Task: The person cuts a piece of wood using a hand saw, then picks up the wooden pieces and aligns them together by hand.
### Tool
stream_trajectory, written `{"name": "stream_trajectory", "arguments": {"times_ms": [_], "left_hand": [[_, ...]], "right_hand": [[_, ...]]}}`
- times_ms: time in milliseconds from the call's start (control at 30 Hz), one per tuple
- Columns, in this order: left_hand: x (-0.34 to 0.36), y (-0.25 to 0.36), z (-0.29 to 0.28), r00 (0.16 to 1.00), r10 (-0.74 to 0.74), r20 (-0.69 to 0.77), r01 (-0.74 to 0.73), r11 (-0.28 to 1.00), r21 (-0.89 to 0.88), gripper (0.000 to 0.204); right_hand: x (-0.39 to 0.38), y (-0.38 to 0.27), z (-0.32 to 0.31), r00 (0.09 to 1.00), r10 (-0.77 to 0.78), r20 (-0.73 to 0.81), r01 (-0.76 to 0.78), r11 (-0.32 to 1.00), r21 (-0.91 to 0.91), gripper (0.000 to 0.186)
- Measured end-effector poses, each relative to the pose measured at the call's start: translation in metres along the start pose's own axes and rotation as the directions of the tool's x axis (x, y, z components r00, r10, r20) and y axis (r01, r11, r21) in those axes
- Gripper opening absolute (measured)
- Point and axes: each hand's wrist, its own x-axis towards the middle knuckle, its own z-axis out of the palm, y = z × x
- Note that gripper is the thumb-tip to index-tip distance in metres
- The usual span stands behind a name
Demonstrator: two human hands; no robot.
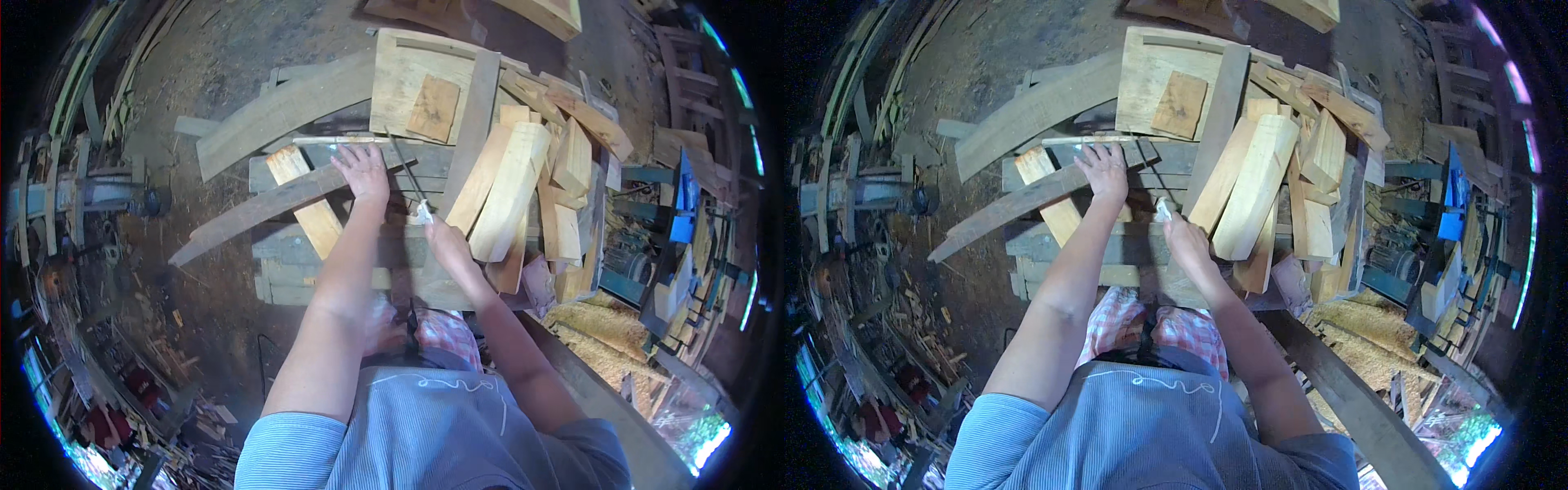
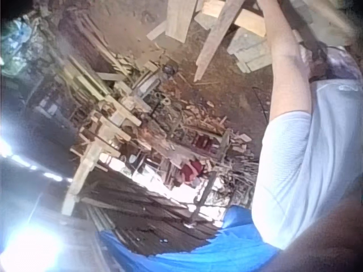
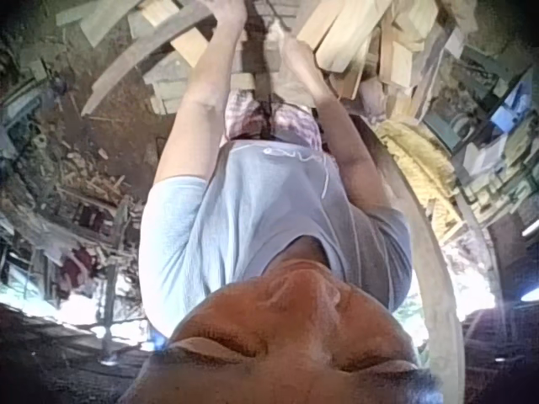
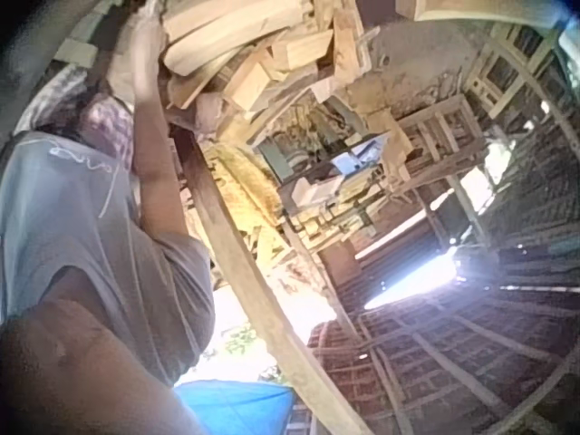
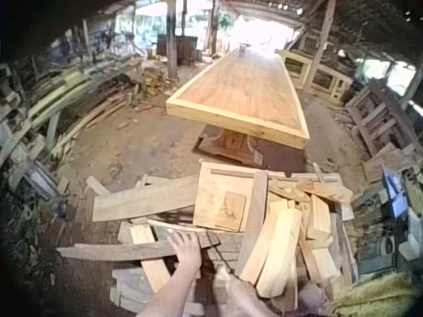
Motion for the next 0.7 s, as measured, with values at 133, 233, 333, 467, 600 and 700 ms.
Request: {"name": "stream_trajectory", "arguments": {"times_ms": [133, 233, 333, 467, 600, 700], "left_hand": [[0.002, 0.021, -0.012, 0.997, 0.076, -0.022, -0.076, 0.997, 0.013, 0.037], [0.003, 0.024, -0.001, 0.998, 0.062, 0.01, -0.062, 0.998, -0.032, 0.034], [0.004, 0.007, 0.0, 0.999, 0.014, 0.05, -0.014, 1.0, -0.001, 0.036], [0.007, 0.014, -0.01, 0.998, 0.025, 0.05, -0.025, 1.0, 0.015, 0.042], [0.024, 0.017, -0.001, 0.998, -0.059, 0.017, 0.06, 0.997, -0.04, 0.041], [0.021, 0.008, 0.004, 0.998, -0.059, -0.023, 0.058, 0.998, -0.023, 0.043]], "right_hand": [[0.03, -0.007, -0.021, 0.998, 0.03, -0.05, -0.03, 0.999, -0.011, 0.034], [0.042, -0.004, -0.019, 0.999, 0.031, -0.034, -0.032, 0.999, -0.043, 0.032], [0.005, 0.006, -0.001, 0.998, 0.05, 0.025, -0.048, 0.997, -0.064, 0.031], [-0.004, 0.008, -0.003, 1.0, 0.019, -0.024, -0.02, 0.999, -0.047, 0.029], [0.022, 0.012, -0.012, 0.997, -0.018, -0.079, 0.009, 0.994, -0.105, 0.028], [0.008, 0.02, -0.019, 0.999, -0.048, 0.006, 0.048, 0.992, -0.113, 0.03]]}}
